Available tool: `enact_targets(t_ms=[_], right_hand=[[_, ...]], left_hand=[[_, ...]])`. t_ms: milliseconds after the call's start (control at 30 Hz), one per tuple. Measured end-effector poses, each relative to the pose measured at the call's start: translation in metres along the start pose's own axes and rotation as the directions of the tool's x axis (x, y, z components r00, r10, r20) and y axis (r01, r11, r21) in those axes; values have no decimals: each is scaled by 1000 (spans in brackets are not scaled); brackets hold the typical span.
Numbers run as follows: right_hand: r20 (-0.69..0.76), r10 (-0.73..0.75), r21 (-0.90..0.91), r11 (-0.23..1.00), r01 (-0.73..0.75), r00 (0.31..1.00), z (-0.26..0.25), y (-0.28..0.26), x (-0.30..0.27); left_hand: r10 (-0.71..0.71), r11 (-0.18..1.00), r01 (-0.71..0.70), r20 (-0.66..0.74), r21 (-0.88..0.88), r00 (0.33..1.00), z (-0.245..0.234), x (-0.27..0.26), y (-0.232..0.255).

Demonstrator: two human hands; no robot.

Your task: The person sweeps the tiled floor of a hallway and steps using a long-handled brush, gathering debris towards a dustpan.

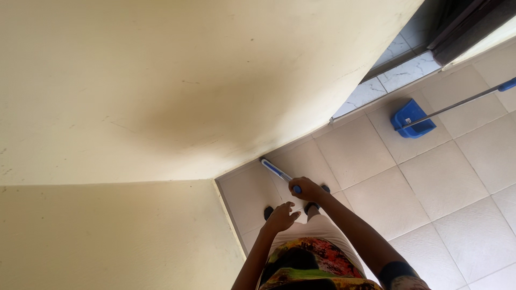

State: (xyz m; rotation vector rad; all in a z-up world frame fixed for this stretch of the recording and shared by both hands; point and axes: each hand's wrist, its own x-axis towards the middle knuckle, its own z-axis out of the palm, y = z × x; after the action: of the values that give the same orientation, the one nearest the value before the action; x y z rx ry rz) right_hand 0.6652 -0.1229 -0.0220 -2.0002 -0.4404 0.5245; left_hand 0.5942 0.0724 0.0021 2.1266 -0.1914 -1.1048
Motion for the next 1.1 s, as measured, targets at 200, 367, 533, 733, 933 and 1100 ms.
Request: enact_targets(t_ms=[200,367,533,733,933,1100], right_hand=[[-124,152,25,988,-150,981,-49,48,-16],[-265,317,69,948,-310,910,-116,99,-68],[-495,366,102,925,-365,788,-169,121,-111],[-619,428,135,884,-448,658,-182,131,-110],[-424,431,145,901,-410,796,-156,120,-115],[-320,307,212,945,-248,896,-141,102,-101]], left_hand=[[31,998,-33,35,62,999,21,30,30],[-10,998,6,59,59,998,24,61,72],[-23,997,16,108,71,994,28,79,115],[58,990,-68,85,121,995,31,108,124],[-50,993,36,129,110,990,25,116,138],[-28,991,12,122,135,992,25,124,149]])
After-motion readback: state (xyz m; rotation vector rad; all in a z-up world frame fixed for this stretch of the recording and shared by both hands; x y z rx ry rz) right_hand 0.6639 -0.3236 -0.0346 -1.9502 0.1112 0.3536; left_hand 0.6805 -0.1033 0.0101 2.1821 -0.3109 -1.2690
